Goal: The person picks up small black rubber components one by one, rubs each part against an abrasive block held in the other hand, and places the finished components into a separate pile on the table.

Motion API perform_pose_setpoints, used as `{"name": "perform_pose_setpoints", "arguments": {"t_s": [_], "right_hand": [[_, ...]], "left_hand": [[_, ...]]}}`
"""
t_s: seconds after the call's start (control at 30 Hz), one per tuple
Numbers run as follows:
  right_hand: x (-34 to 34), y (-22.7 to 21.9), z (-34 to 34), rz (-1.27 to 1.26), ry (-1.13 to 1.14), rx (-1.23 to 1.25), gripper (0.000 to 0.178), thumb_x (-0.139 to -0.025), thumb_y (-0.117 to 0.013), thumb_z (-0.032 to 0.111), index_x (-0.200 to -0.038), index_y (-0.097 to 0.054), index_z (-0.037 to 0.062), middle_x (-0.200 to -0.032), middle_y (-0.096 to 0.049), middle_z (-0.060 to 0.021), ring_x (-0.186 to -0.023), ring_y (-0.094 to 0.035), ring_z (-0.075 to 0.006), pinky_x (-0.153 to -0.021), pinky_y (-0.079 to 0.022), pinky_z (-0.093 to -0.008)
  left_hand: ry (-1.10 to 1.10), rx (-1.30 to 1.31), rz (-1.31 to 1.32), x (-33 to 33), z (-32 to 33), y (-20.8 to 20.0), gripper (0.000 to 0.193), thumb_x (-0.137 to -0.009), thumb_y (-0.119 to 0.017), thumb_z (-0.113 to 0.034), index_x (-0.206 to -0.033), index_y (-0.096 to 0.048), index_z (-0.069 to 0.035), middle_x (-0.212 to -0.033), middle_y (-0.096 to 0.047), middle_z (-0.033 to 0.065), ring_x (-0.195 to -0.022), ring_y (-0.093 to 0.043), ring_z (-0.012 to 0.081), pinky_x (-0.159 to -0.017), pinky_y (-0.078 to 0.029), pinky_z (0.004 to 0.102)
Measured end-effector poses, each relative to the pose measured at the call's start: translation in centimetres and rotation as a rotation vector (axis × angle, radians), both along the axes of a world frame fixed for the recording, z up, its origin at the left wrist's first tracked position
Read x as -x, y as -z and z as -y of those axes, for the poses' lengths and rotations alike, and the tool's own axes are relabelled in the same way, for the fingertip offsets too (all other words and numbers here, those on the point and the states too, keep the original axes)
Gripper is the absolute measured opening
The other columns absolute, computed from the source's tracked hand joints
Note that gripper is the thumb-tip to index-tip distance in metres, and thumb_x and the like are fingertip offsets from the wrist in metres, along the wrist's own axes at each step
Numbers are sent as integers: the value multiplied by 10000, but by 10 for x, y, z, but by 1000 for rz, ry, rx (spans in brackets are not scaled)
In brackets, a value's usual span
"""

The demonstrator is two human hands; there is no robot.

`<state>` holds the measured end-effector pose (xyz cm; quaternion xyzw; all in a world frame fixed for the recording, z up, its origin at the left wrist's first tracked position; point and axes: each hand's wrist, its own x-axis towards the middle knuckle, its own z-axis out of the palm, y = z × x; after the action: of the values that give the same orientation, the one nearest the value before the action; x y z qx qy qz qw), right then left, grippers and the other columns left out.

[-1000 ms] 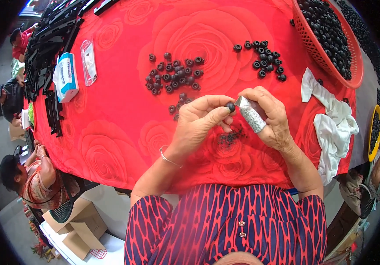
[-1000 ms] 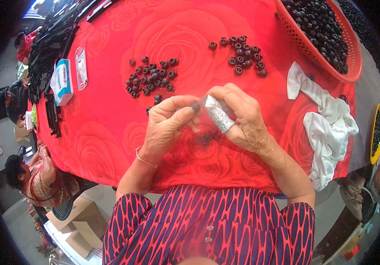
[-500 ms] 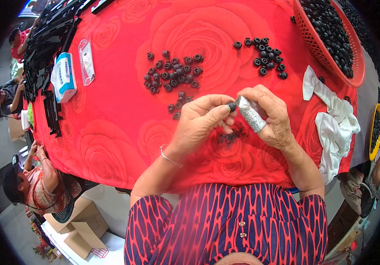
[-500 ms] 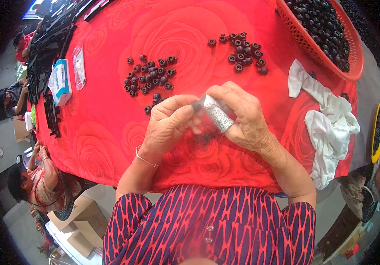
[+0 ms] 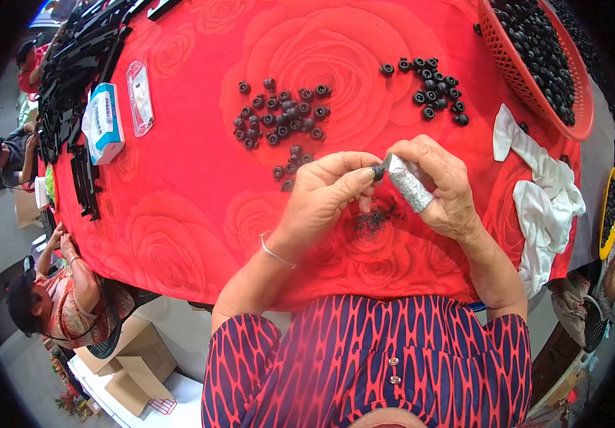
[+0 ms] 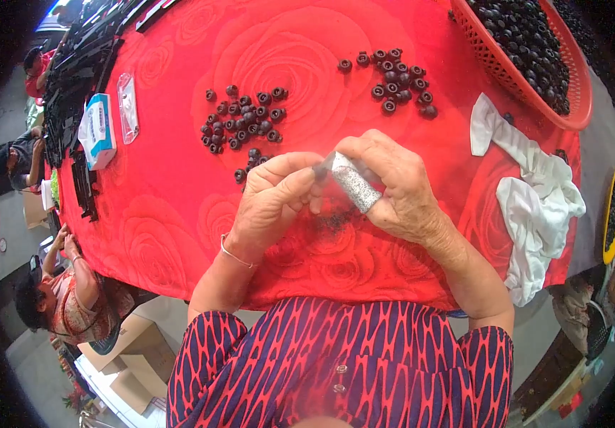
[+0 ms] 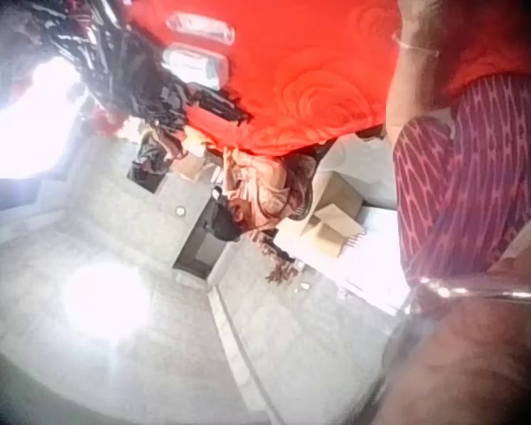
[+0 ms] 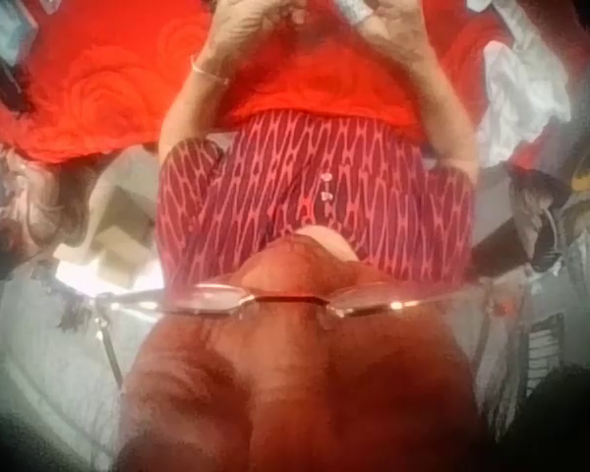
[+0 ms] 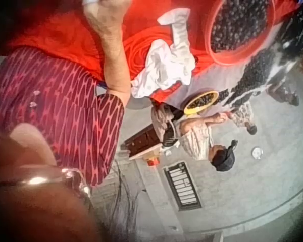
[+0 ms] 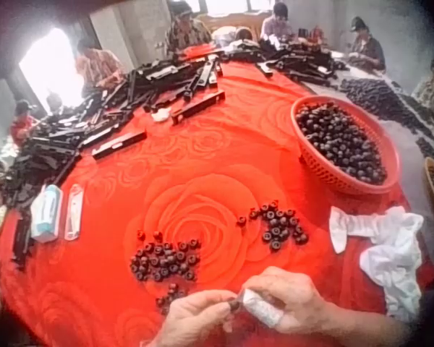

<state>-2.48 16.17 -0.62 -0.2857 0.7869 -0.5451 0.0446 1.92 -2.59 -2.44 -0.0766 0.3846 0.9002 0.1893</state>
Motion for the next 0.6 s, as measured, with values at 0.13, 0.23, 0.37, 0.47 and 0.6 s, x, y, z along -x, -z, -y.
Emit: {"name": "perform_pose_setpoints", "arguments": {"t_s": [0.13,0.23,0.37,0.47,0.6], "right_hand": [[1,1,-1,10,-34,18,267,-734,-618,9,-995,-564,-10,-776,-529,-109,-663,-553,-222,-580,-435,-296],[3,2,-3,25,-51,-2,270,-726,-617,8,-991,-567,-9,-776,-530,-108,-661,-553,-219,-577,-433,-292],[4,1,-2,19,-48,8,265,-722,-614,3,-984,-573,-8,-768,-531,-107,-657,-553,-215,-576,-432,-290],[7,2,-4,3,-55,10,262,-717,-629,5,-975,-580,-6,-756,-536,-106,-653,-555,-211,-576,-434,-294],[8,-3,-4,37,-207,44,235,-704,-659,10,-932,-600,8,-736,-544,-91,-644,-559,-201,-569,-437,-302]], "left_hand": [[12,16,-10,-1,2,1,205,-884,-542,-43,-1068,-588,36,-910,-627,91,-745,-581,129,-598,-496,265],[8,16,0,-1,0,2,209,-882,-543,-42,-1069,-587,39,-902,-628,88,-744,-582,129,-594,-494,264],[9,-1,25,0,0,-1,210,-880,-546,-43,-1067,-588,44,-895,-632,93,-724,-585,132,-593,-493,263],[1,1,50,-1,-2,-2,213,-881,-556,-57,-1064,-588,49,-875,-628,85,-707,-579,113,-594,-490,243],[-20,-16,94,-2,-4,-1,206,-886,-557,-69,-1049,-591,53,-859,-625,82,-694,-577,102,-589,-490,228]]}}
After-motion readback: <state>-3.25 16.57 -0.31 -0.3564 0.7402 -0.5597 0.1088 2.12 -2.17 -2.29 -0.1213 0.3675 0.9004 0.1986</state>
